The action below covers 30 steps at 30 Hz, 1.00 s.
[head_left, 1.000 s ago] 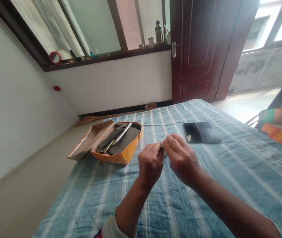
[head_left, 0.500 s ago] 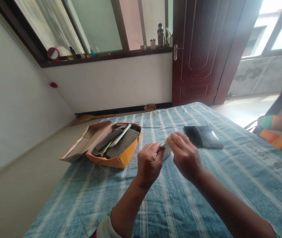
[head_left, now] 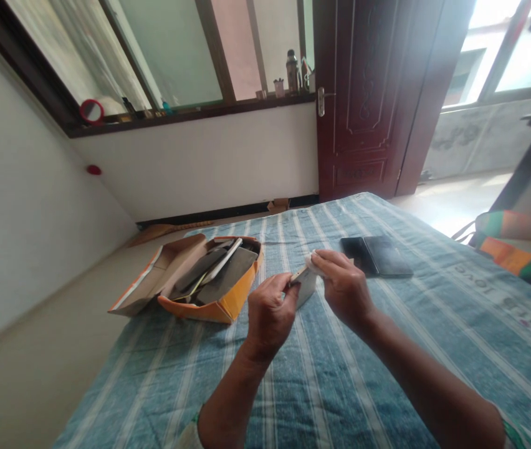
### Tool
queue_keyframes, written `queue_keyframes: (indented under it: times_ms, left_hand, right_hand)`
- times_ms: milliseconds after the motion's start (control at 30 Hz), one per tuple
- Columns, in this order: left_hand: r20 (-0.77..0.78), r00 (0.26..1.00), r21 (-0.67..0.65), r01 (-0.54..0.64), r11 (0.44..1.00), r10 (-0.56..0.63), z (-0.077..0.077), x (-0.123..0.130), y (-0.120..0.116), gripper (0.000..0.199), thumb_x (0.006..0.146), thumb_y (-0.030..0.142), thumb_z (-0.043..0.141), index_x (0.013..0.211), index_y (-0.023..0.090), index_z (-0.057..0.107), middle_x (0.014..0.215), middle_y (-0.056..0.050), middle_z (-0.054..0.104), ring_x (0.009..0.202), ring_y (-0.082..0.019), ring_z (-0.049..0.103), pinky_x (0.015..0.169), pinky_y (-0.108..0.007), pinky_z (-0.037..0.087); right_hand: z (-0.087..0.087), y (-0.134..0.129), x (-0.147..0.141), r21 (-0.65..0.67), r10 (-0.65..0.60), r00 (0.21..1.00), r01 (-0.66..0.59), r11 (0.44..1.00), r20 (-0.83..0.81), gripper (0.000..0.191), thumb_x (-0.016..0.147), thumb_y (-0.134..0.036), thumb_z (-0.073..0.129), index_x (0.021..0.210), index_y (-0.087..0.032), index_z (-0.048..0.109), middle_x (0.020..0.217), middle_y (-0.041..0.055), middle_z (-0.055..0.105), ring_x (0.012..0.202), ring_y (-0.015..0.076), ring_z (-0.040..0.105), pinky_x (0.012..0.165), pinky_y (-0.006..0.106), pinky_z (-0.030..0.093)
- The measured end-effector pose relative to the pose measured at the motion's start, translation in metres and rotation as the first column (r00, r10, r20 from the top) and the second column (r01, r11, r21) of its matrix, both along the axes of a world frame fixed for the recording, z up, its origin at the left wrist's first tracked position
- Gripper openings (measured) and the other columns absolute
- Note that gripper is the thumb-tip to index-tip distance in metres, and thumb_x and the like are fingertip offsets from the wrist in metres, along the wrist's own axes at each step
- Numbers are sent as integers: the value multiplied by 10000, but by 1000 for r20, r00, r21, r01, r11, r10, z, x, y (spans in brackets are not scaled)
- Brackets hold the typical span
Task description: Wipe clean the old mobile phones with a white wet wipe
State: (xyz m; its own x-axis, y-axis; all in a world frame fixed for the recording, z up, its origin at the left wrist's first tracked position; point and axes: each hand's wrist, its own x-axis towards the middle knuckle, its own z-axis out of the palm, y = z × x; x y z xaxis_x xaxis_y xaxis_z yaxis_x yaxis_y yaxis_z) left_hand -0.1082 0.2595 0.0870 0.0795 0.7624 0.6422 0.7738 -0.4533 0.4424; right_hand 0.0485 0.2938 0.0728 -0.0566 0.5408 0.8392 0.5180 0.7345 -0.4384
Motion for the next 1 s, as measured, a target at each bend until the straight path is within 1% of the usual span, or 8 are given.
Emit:
queue_keyframes:
  times_ms: [67,133,200,267,467,633,833,1000]
  left_hand:
    - [16,1000,-40,-8,999,9,3,-5,-2,135,835,229,551,846,183,677,762,-21,712,701,-160,655,677,-250,489]
    - [36,999,-81,-8,997,11,6,-10,-7,138,833,254,560,837,187,680,751,-7,709,689,-153,656,672,-242,484]
    - [49,999,-123,-2,992,8,10,-17,-12,136,825,270,573,815,187,681,727,7,703,670,-145,654,657,-232,478]
    - [54,998,-157,-1,988,9,13,-25,-17,132,815,269,582,802,183,682,714,15,702,666,-143,657,646,-227,480]
    - [70,996,-220,-36,975,53,8,-48,-31,152,790,272,605,848,172,705,750,0,730,691,-164,680,659,-240,516]
    - [72,993,-251,-69,966,90,1,-56,-40,176,788,304,617,865,177,711,760,8,728,690,-158,669,665,-232,514]
    - [141,988,-283,-26,959,68,-5,-61,-42,176,784,316,640,870,177,706,793,8,728,732,-160,673,704,-221,504]
    - [200,977,-311,-6,950,72,-10,-61,-42,182,774,326,654,876,185,710,816,9,735,748,-164,678,729,-225,504]
  right_hand:
    - [0,2,-1,-162,96,981,-124,979,-168,253,847,-104,517,986,-177,716,965,71,704,877,182,656,787,299,534]
    - [0,2,-3,-294,175,944,-258,921,-281,212,819,-115,542,902,-182,726,894,38,700,804,162,651,717,262,517]
    - [-1,1,-6,-379,237,919,-351,856,-314,186,814,-124,540,793,-172,718,831,22,682,757,150,630,679,246,487]
    - [-4,0,-9,-421,281,909,-396,816,-309,203,815,-117,525,722,-158,700,803,20,664,744,144,609,675,243,462]
    - [-21,2,-18,-434,337,913,-405,804,-228,207,786,-63,507,769,-148,696,808,27,656,746,137,591,681,236,431]
    - [-30,6,-16,-473,368,915,-401,784,-165,202,776,-39,508,704,-149,662,809,21,648,735,125,576,664,216,406]
    - [-26,7,-14,-496,430,895,-427,756,-117,158,765,-48,557,772,-154,674,806,7,614,725,124,549,654,218,379]
    - [-18,11,-1,-514,484,875,-403,758,28,141,768,-56,577,663,-140,619,733,-8,563,648,96,505,600,204,337]
